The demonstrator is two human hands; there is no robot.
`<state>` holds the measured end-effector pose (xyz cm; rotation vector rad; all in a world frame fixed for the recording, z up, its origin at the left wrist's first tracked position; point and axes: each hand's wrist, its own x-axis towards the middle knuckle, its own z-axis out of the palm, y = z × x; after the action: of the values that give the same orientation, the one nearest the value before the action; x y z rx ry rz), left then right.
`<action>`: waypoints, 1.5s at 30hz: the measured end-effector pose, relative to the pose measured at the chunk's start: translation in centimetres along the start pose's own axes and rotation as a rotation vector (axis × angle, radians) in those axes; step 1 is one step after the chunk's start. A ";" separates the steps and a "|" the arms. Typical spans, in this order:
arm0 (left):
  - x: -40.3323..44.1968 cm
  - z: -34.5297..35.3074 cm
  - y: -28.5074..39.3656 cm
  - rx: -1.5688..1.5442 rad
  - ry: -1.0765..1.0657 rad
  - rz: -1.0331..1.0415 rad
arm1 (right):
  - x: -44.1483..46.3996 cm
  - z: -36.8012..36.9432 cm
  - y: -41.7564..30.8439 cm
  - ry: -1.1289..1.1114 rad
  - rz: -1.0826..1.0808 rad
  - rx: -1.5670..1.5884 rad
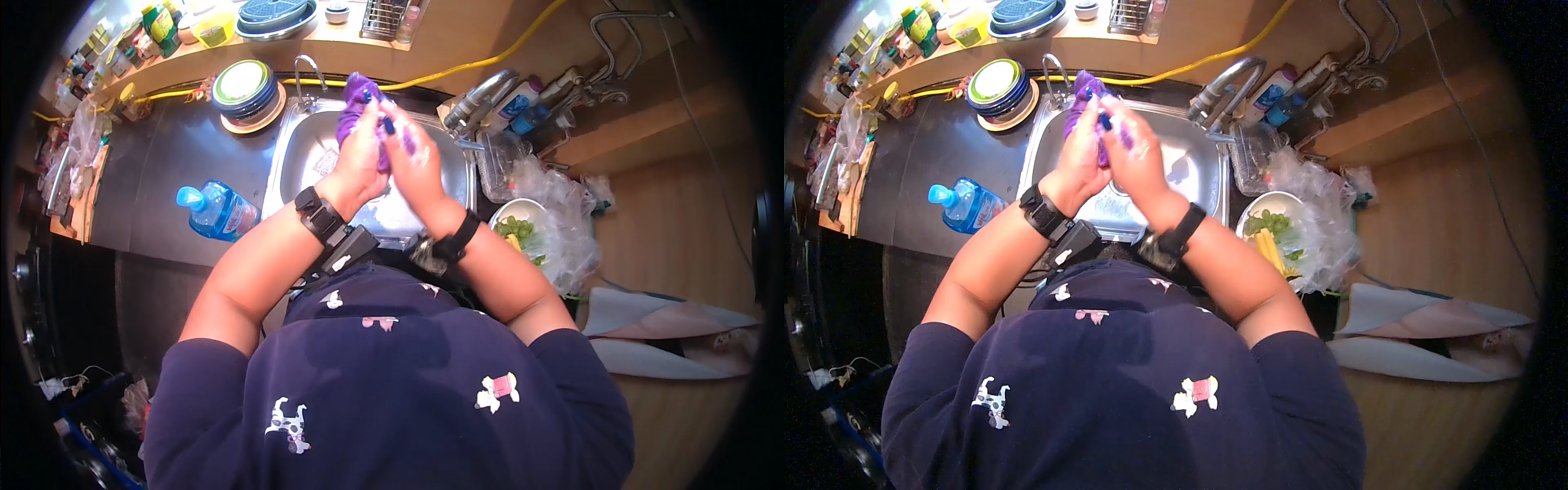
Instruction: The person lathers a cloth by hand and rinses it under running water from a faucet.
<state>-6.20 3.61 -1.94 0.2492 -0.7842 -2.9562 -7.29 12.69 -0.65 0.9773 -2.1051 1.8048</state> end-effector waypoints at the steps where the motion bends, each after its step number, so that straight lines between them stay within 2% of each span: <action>1: 0.1 0.4 0.1 -0.077 -0.024 -0.033 | -0.2 -0.2 -0.7 -0.033 -0.110 -0.180; 3: -0.4 1.7 -1.5 -0.087 0.048 -0.069 | 0.3 -1.1 0.9 -0.029 -0.100 -0.192; 5: -2.0 2.7 -3.7 -0.072 0.076 -0.148 | 1.5 -3.0 2.9 0.048 0.134 0.084; 6: -2.2 3.1 -3.9 -0.062 0.075 -0.147 | 1.2 -3.9 3.3 0.010 0.242 0.129; 9: -0.2 1.4 -4.3 -0.044 0.069 -0.055 | -1.7 -3.7 2.5 -0.074 0.028 -0.085; 11: 0.6 0.7 -4.3 -0.136 -0.146 -0.115 | -2.1 -4.3 1.4 -0.107 -0.097 -0.169; 13: -1.1 2.9 -6.7 -0.106 0.054 -0.147 | -0.9 -5.5 2.8 -0.053 0.085 0.138; 14: -2.8 4.4 -6.8 0.015 0.038 -0.200 | -0.5 -6.2 4.6 0.012 0.164 0.207; 15: -2.7 3.9 -7.6 0.069 0.015 -0.232 | -0.5 -7.3 6.4 -0.033 0.173 0.086; 17: -1.8 3.9 -7.0 0.107 -0.020 -0.263 | -1.4 -7.6 6.0 -0.123 0.177 0.164; 18: -0.6 2.8 -6.9 0.092 0.002 -0.231 | -2.6 -7.4 5.1 -0.129 0.082 0.085; 19: -0.3 2.7 -6.4 0.039 -0.012 -0.229 | -3.0 -8.1 3.2 -0.230 -0.020 -0.130; 21: -0.7 3.8 -5.9 -0.018 -0.047 -0.318 | -3.6 -8.8 2.4 -0.289 -0.065 -0.189; 22: -0.6 3.6 -6.1 -0.028 -0.149 -0.334 | -3.4 -9.2 2.7 -0.301 -0.092 -0.227; 25: 0.2 3.4 -6.4 0.026 -0.119 -0.230 | -2.7 -10.6 3.4 -0.314 -0.121 -0.398; 27: 0.2 3.4 -5.6 0.076 -0.115 -0.282 | -2.2 -11.4 3.0 -0.301 -0.070 -0.589; 28: 0.1 3.5 -5.0 0.108 -0.157 -0.314 | -2.1 -12.0 5.3 -0.319 -0.069 -0.506; 29: -0.2 4.0 -4.5 0.140 -0.198 -0.342 | -2.2 -11.6 5.5 -0.250 0.120 0.191; 31: 0.0 4.0 -4.3 0.170 -0.164 -0.364 | -2.0 -12.1 7.0 -0.241 0.240 -0.003; 32: 0.6 3.2 -4.5 0.195 -0.169 -0.400 | -2.2 -11.8 6.8 -0.158 0.403 0.199; 33: 0.9 2.7 -4.8 0.220 -0.175 -0.438 | -2.0 -11.7 6.9 -0.196 0.413 0.258; 35: 1.0 3.3 -5.5 0.332 -0.116 -0.363 | -1.0 -11.8 7.6 -0.269 0.431 0.371; 37: 1.1 3.4 -5.8 0.401 -0.119 -0.352 | -0.8 -11.6 8.3 -0.186 0.350 -0.030; 39: 0.8 4.9 -7.1 0.417 -0.017 -0.258 | -0.2 -11.6 6.5 -0.095 0.237 -0.453; 41: 1.0 4.6 -7.5 0.312 -0.055 -0.295 | -0.2 -11.5 6.2 -0.122 0.140 -0.577; 43: 1.6 3.8 -7.4 0.343 -0.050 -0.285 | 0.0 -11.3 6.1 -0.193 0.063 -0.683; 44: 1.7 3.4 -7.4 0.357 -0.045 -0.281 | -0.1 -11.4 4.7 -0.237 0.204 -0.625; 45: 1.9 3.0 -7.4 0.313 -0.033 -0.284 | -0.8 -11.3 4.7 -0.273 0.053 -0.752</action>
<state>-8.83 11.26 -3.25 0.3584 -1.3204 -3.0858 -12.47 23.70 -2.24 0.9745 -2.6598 0.7676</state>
